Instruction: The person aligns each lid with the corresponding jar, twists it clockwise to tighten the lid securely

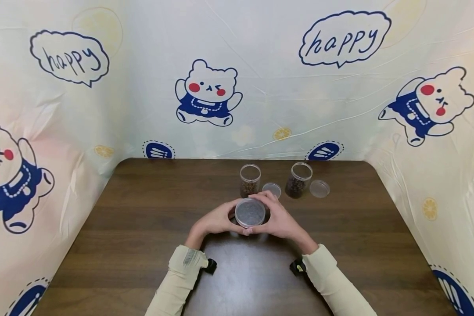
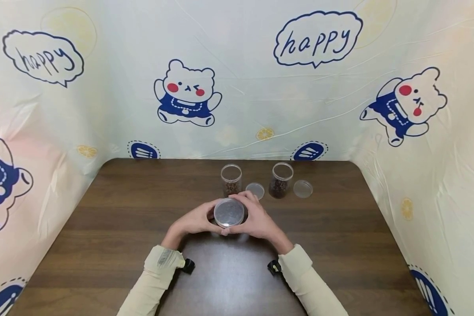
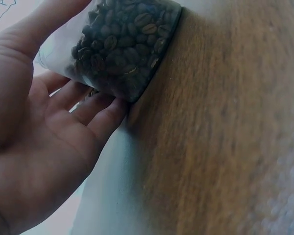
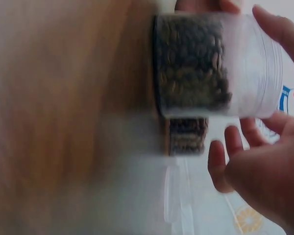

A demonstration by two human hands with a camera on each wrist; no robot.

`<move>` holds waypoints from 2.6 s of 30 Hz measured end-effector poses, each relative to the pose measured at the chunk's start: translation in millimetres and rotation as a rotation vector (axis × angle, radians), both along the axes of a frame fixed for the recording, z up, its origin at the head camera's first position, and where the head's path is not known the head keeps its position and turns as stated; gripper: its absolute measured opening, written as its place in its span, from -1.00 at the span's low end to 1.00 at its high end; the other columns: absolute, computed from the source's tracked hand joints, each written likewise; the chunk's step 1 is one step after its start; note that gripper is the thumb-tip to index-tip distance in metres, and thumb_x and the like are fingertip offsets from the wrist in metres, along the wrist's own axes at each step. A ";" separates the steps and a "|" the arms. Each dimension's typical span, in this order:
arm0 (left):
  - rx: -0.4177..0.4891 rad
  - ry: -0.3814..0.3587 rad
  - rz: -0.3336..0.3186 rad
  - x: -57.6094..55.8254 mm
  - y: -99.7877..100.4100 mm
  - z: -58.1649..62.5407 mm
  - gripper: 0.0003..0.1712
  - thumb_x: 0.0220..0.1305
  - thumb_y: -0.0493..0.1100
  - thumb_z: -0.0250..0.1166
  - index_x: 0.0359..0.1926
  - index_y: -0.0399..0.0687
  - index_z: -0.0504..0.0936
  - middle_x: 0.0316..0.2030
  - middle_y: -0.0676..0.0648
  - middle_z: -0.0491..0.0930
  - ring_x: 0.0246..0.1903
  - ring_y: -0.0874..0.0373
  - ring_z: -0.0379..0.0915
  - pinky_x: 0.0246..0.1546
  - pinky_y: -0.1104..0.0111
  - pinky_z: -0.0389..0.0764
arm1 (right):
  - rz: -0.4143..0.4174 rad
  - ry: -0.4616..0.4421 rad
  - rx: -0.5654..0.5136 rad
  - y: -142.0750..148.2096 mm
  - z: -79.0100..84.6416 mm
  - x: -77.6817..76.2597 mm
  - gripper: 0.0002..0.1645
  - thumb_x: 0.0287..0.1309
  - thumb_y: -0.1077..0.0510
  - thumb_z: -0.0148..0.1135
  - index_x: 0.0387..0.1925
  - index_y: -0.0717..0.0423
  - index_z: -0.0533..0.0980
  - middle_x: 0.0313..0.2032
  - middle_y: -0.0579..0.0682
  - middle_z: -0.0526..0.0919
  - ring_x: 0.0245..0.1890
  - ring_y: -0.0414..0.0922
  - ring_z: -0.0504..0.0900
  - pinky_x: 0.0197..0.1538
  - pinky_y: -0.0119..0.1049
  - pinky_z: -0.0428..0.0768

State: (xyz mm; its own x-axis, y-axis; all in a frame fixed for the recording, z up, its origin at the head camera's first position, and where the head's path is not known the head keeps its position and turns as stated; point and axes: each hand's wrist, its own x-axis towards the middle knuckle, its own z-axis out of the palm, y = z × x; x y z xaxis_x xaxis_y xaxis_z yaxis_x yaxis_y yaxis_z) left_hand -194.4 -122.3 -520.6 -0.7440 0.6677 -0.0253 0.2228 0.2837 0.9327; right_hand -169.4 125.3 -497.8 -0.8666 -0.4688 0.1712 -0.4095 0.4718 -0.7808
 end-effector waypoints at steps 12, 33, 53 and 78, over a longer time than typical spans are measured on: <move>-0.028 0.047 0.005 -2.5 -1.2 -0.2 -0.07 0.11 -0.15 0.65 0.48 0.05 0.44 0.32 -0.04 0.60 0.33 0.06 0.49 0.39 0.28 0.47 | -0.338 0.077 0.106 -29.4 9.7 30.2 0.10 -0.35 -0.23 0.81 0.23 0.13 0.54 0.06 0.09 0.54 0.05 0.03 0.40 0.11 -0.03 0.35; 0.005 0.004 -0.008 0.1 1.3 1.7 -0.06 0.06 -0.02 0.69 0.44 0.26 0.44 0.27 0.08 0.62 0.23 0.20 0.56 0.27 0.35 0.56 | -0.010 0.116 0.107 -5.7 10.5 -0.6 0.08 -0.27 -0.16 0.80 0.35 -0.03 0.54 0.16 0.01 0.50 0.19 -0.01 0.39 0.23 0.03 0.48; -0.027 0.050 0.086 0.9 -2.4 5.1 -0.04 -0.08 -0.32 0.68 0.40 0.08 0.54 0.17 -0.04 0.70 0.11 0.11 0.60 0.15 0.46 0.57 | -0.432 0.285 0.329 -47.1 14.9 26.1 0.10 -0.39 -0.46 0.68 0.02 0.28 0.60 -0.16 0.11 0.49 -0.08 0.06 0.40 -0.01 -0.07 0.32; -0.038 0.005 0.019 1.3 -3.1 8.6 -0.04 0.02 -0.04 0.71 0.44 0.22 0.45 0.27 0.08 0.61 0.26 0.16 0.53 0.34 0.24 0.52 | -0.191 -0.145 0.120 -17.0 26.7 25.4 0.12 -0.11 -0.12 0.75 0.42 0.14 0.38 0.19 0.11 0.51 0.15 0.00 0.57 0.27 0.03 0.59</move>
State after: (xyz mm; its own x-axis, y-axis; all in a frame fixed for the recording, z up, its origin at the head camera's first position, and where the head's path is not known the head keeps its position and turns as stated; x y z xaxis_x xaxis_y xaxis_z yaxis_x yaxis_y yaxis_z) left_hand -193.1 -125.4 -512.1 -0.7566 0.6522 -0.0468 0.2218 0.3233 0.9200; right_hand -144.0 108.3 -471.0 -0.9528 -0.3033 -0.0084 -0.1915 0.6225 -0.7588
